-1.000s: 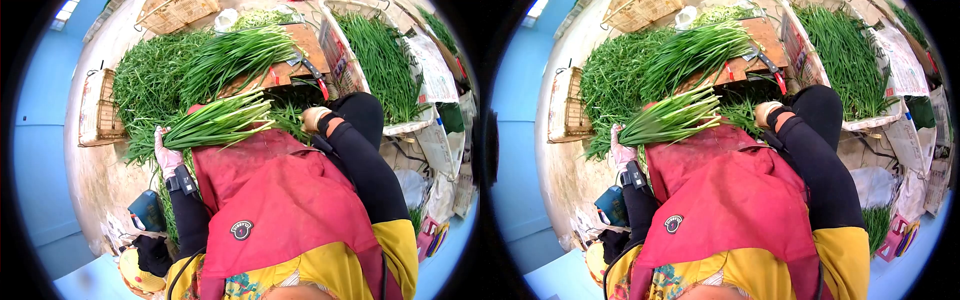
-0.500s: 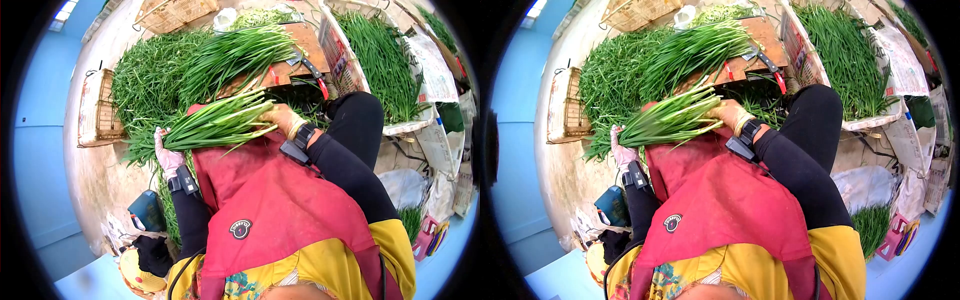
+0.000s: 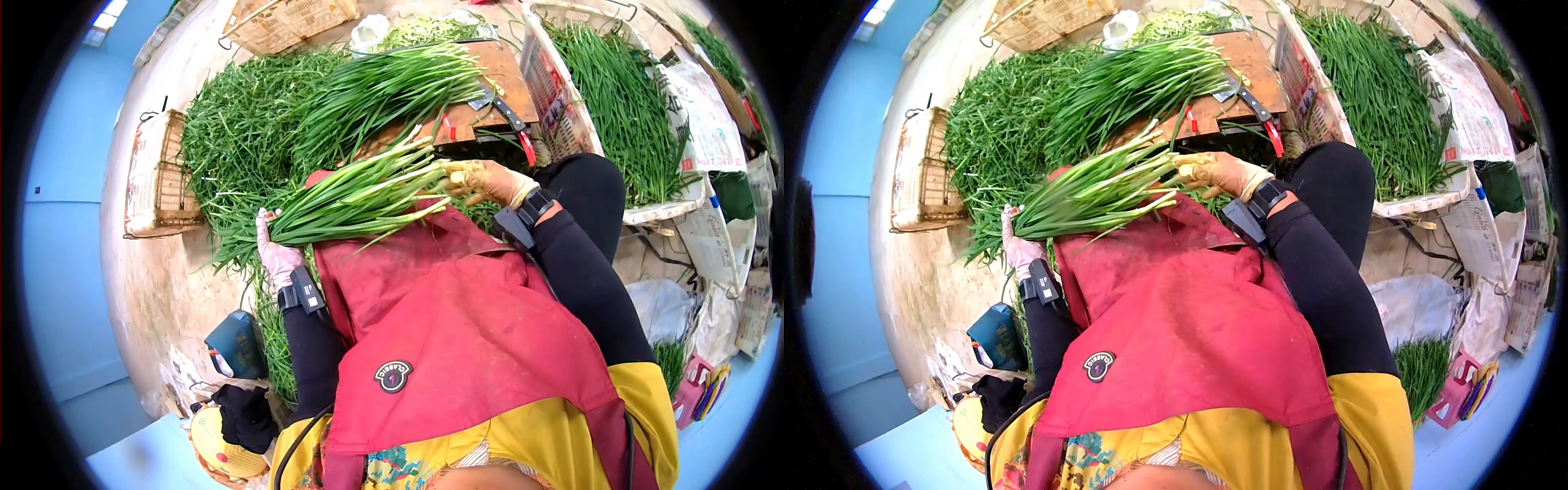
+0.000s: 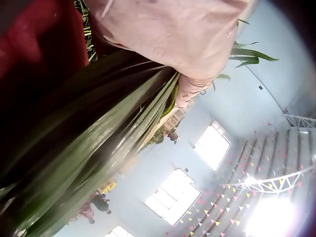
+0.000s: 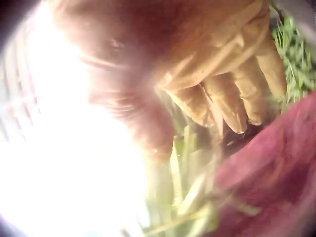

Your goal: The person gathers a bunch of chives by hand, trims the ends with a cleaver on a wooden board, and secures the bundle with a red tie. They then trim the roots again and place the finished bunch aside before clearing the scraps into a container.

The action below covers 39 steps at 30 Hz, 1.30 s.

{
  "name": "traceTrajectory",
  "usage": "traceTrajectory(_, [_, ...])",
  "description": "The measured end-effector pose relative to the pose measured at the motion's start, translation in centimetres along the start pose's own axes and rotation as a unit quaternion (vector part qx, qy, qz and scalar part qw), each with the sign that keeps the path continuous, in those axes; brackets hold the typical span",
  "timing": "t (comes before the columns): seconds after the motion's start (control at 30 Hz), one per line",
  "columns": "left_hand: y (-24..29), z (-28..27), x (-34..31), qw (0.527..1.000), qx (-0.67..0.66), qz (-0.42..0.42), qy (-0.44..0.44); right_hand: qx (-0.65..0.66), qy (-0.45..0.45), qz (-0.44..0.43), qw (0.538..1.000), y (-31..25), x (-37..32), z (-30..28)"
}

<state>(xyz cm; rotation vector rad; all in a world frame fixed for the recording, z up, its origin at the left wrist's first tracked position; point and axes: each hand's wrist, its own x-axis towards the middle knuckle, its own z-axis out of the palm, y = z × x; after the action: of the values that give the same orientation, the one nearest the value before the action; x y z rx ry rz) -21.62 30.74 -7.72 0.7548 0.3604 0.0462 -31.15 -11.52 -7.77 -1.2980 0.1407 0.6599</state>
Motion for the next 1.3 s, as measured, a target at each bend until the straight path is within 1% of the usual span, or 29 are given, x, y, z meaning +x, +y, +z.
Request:
traceTrajectory(0.03, [0.0, 0.2, 0.0, 1.000, 0.000, 0.001, -0.001, 0.089, -0.041, -0.058, 0.993, 0.4, 1.0, 0.6])
traceTrajectory(0.07, [-0.1, 0.4, 0.1, 1.000, -0.016, 0.012, -0.012, 0.165, -0.092, -0.124, 0.974, -0.4, 1.1, 1.8])
traceTrajectory(0.13, [-0.2, 0.7, 0.0, 0.999, -0.032, 0.023, -0.024, 0.239, -0.136, -0.231, 0.933, 1.0, 3.9, 2.8])
traceTrajectory(0.17, [-0.1, 1.1, -0.1, 0.999, -0.004, 0.031, -0.015, 0.291, -0.091, -0.227, 0.925, 0.5, 3.4, 4.1])
traceTrajectory(0.2, [0.0, 1.4, -0.3, 0.999, 0.023, 0.039, -0.005, 0.270, -0.054, -0.206, 0.939, -0.1, 3.1, 4.8])
traceTrajectory(0.27, [0.3, 1.5, -0.4, 0.999, 0.018, 0.040, -0.008, 0.261, 0.007, -0.163, 0.952, -0.6, 2.6, 5.7])
traceTrajectory(0.3, [0.3, 1.2, -0.2, 0.999, 0.009, 0.041, -0.020, 0.237, 0.046, -0.185, 0.952, -0.1, 3.1, 5.8])
traceTrajectory(0.33, [0.3, 1.2, -0.2, 0.999, 0.001, 0.041, -0.033, 0.238, 0.045, -0.185, 0.952, -0.3, 3.0, 5.9])
traceTrajectory(0.4, [0.3, 1.3, -0.3, 0.998, -0.006, 0.040, -0.039, 0.188, 0.076, -0.143, 0.969, -0.5, 2.7, 5.9])
traceTrajectory(0.47, [0.3, 1.5, -0.4, 0.998, -0.013, 0.039, -0.045, 0.196, 0.079, -0.139, 0.968, -0.6, 2.6, 6.0])
traceTrajectory(0.57, [0.3, 1.8, -0.6, 0.997, -0.012, 0.050, -0.062, 0.241, 0.088, -0.183, 0.949, -0.7, 2.5, 6.4])
traceTrajectory(0.67, [0.3, 1.9, -0.9, 0.995, -0.025, 0.053, -0.076, 0.220, 0.062, -0.196, 0.954, -0.9, 2.2, 6.4])
traceTrajectory(0.73, [0.3, 1.9, -1.1, 0.994, -0.023, 0.052, -0.091, 0.224, 0.072, -0.189, 0.953, -0.7, 2.1, 6.5])
traceTrajectory(0.8, [0.3, 1.9, -1.1, 0.995, -0.021, 0.054, -0.083, 0.240, 0.064, -0.184, 0.951, -0.5, 2.4, 6.4])
traceTrajectory(0.87, [0.2, 1.7, -1.0, 0.995, -0.019, 0.057, -0.077, 0.226, 0.067, -0.190, 0.953, -1.0, 2.2, 6.8])
traceTrajectory(0.93, [0.2, 1.6, -1.0, 0.994, -0.028, 0.051, -0.092, 0.208, 0.106, -0.221, 0.947, -1.4, 2.2, 7.1])
traceTrajectory(0.97, [0.1, 1.5, -1.0, 0.994, -0.028, 0.051, -0.091, 0.220, 0.100, -0.200, 0.949, -1.8, 1.6, 7.2])
traceTrajectory(1.0, [0.0, 1.5, -1.0, 0.995, -0.015, 0.057, -0.075, 0.219, 0.099, -0.200, 0.950, -1.8, 1.6, 7.1])
traceTrajectory(1.07, [0.1, 1.4, -1.1, 0.996, -0.002, 0.063, -0.058, 0.166, 0.108, -0.205, 0.958, -1.6, 1.6, 6.5])
traceTrajectory(1.1, [0.1, 1.5, -1.1, 0.998, 0.001, 0.060, -0.038, 0.107, 0.118, -0.218, 0.963, -1.2, 2.0, 5.7])
traceTrajectory(1.13, [0.0, 1.5, -1.1, 0.998, 0.004, 0.056, -0.017, -0.130, 0.231, -0.225, 0.938, -0.1, 2.1, 3.8])
traceTrajectory(1.2, [0.1, 1.1, -1.1, 0.999, 0.007, 0.053, -0.009, -0.043, 0.261, -0.206, 0.942, 0.8, 1.5, 0.4])
traceTrajectory(1.23, [0.0, 0.8, -0.9, 0.998, -0.008, 0.057, -0.029, -0.162, 0.290, -0.168, 0.928, 1.6, 0.9, -2.0])
traceTrajectory(1.27, [-0.1, 0.5, -0.8, 0.997, -0.021, 0.059, -0.049, -0.277, 0.315, -0.126, 0.899, 2.4, 0.2, -3.7])
traceTrajectory(1.3, [-0.1, 0.7, -0.9, 0.998, -0.014, 0.061, -0.022, -0.356, 0.281, -0.047, 0.890, 1.7, -1.1, -4.0])
